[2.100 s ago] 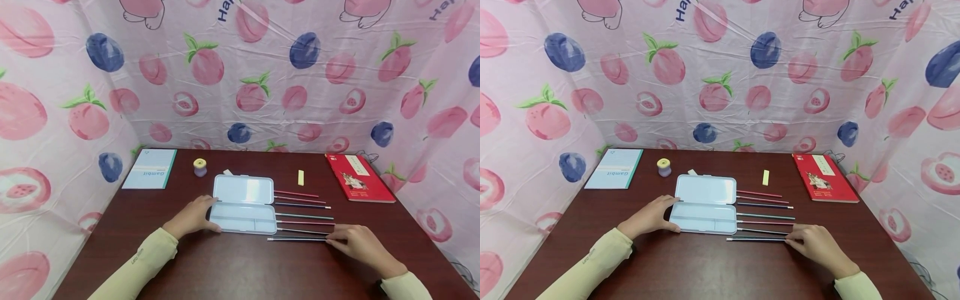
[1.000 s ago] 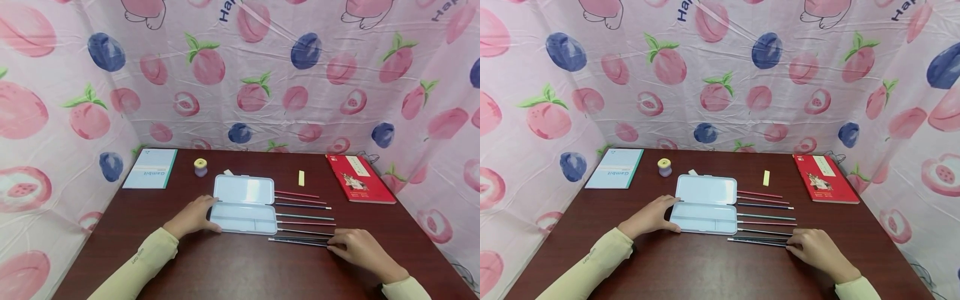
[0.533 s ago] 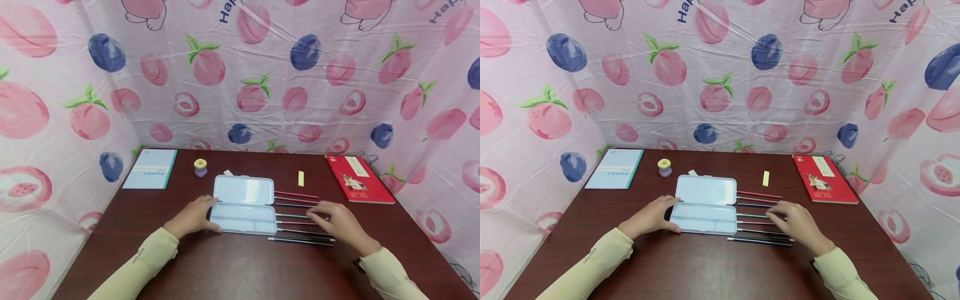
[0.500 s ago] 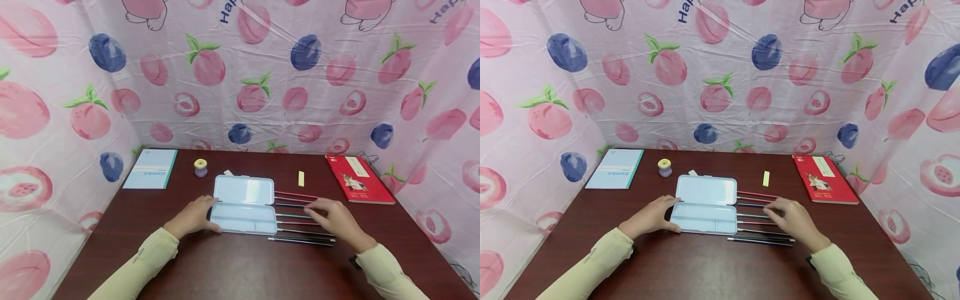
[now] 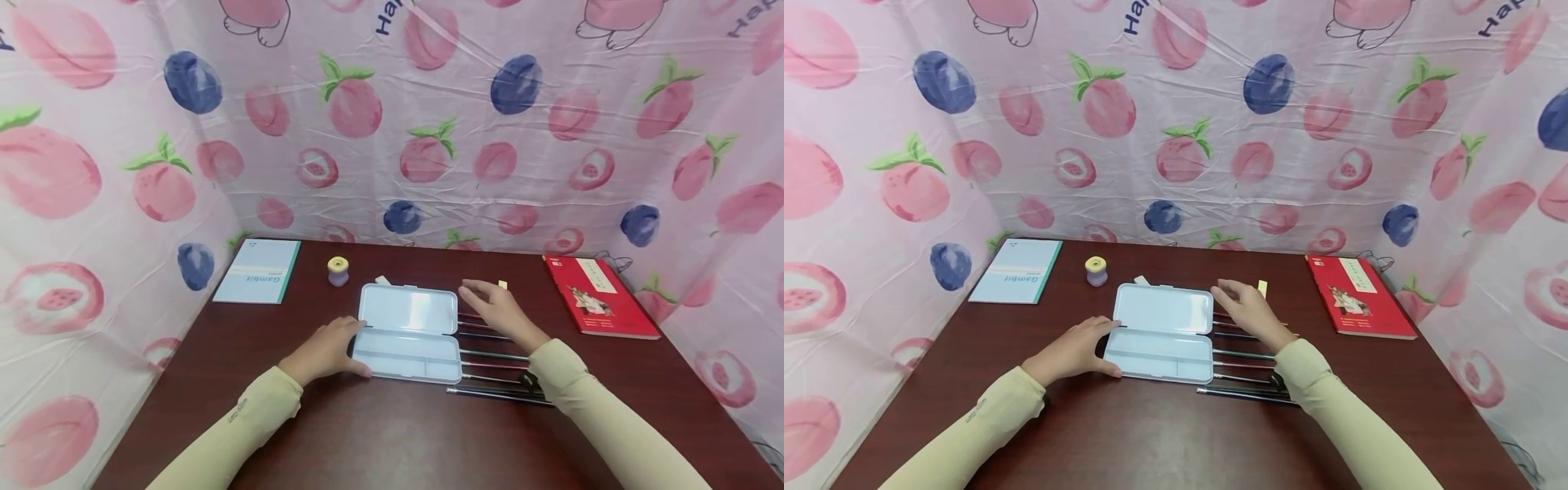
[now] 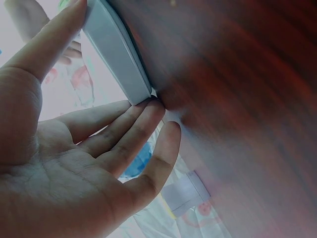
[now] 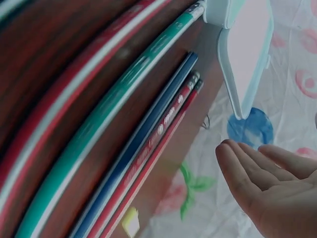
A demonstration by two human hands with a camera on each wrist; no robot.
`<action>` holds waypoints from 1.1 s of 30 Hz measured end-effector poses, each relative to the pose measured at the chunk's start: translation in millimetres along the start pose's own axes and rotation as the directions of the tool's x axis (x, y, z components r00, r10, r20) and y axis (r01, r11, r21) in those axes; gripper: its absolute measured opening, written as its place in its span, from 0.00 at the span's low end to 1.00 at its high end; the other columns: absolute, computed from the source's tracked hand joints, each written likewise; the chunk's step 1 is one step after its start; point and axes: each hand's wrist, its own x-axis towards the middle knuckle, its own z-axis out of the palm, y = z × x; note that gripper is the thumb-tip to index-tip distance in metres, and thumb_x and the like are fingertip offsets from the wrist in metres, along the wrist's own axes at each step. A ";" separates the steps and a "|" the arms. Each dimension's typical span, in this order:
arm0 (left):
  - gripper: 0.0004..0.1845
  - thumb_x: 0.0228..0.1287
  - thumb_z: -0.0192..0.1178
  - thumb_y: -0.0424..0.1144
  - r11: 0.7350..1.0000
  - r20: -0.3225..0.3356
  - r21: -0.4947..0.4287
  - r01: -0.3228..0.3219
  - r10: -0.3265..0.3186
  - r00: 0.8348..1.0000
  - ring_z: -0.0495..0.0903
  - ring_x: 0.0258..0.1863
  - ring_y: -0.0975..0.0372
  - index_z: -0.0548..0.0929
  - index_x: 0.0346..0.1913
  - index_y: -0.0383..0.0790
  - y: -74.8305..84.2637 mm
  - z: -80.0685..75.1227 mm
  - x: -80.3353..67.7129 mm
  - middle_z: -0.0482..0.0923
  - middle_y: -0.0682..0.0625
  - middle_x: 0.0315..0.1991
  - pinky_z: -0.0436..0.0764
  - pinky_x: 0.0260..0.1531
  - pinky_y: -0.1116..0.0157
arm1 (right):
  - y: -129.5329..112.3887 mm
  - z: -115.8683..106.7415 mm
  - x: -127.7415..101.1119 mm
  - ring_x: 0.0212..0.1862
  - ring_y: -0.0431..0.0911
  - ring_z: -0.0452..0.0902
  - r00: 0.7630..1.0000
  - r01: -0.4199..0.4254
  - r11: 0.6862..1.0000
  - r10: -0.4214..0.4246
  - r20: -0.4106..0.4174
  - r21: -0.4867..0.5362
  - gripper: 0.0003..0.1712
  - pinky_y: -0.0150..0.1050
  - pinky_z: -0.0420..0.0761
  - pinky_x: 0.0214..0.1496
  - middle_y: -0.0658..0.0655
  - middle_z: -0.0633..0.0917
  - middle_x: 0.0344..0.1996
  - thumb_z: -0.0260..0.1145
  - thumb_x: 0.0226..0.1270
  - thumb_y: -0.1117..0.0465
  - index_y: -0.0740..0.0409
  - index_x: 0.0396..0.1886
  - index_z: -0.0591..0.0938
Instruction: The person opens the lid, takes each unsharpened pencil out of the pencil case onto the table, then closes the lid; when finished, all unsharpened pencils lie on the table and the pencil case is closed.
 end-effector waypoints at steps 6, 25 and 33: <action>0.53 0.52 0.83 0.58 1.000 0.011 0.002 0.009 -0.009 1.000 0.74 0.70 0.49 0.73 0.78 0.40 0.8 1.4 1.9 0.75 0.41 0.73 0.73 0.76 0.44 | 0.5 11.8 18.3 0.76 0.65 0.72 0.994 -0.044 0.995 0.035 0.106 0.085 0.41 0.63 0.75 0.76 0.69 0.73 0.77 0.56 0.85 0.39 0.66 0.80 0.68; 0.84 0.42 0.89 0.55 0.991 -0.071 -0.121 0.051 -0.060 0.996 0.83 0.63 0.54 0.31 0.88 0.44 2.2 1.0 1.0 0.83 0.42 0.64 0.81 0.69 0.51 | -29.7 18.4 -19.7 0.56 0.57 0.84 0.969 0.234 0.972 -0.233 -0.079 -0.003 0.27 0.57 0.87 0.61 0.66 0.83 0.62 0.72 0.75 0.59 0.64 0.69 0.81; 0.85 0.41 0.89 0.56 0.990 -0.075 -0.124 0.072 -0.082 0.994 0.83 0.64 0.52 0.31 0.87 0.43 4.2 2.1 1.8 0.83 0.41 0.65 0.82 0.68 0.49 | -40.7 23.8 -52.4 0.54 0.49 0.82 0.935 0.329 0.936 -0.342 -0.095 -0.127 0.23 0.54 0.89 0.56 0.58 0.82 0.56 0.75 0.71 0.61 0.59 0.63 0.84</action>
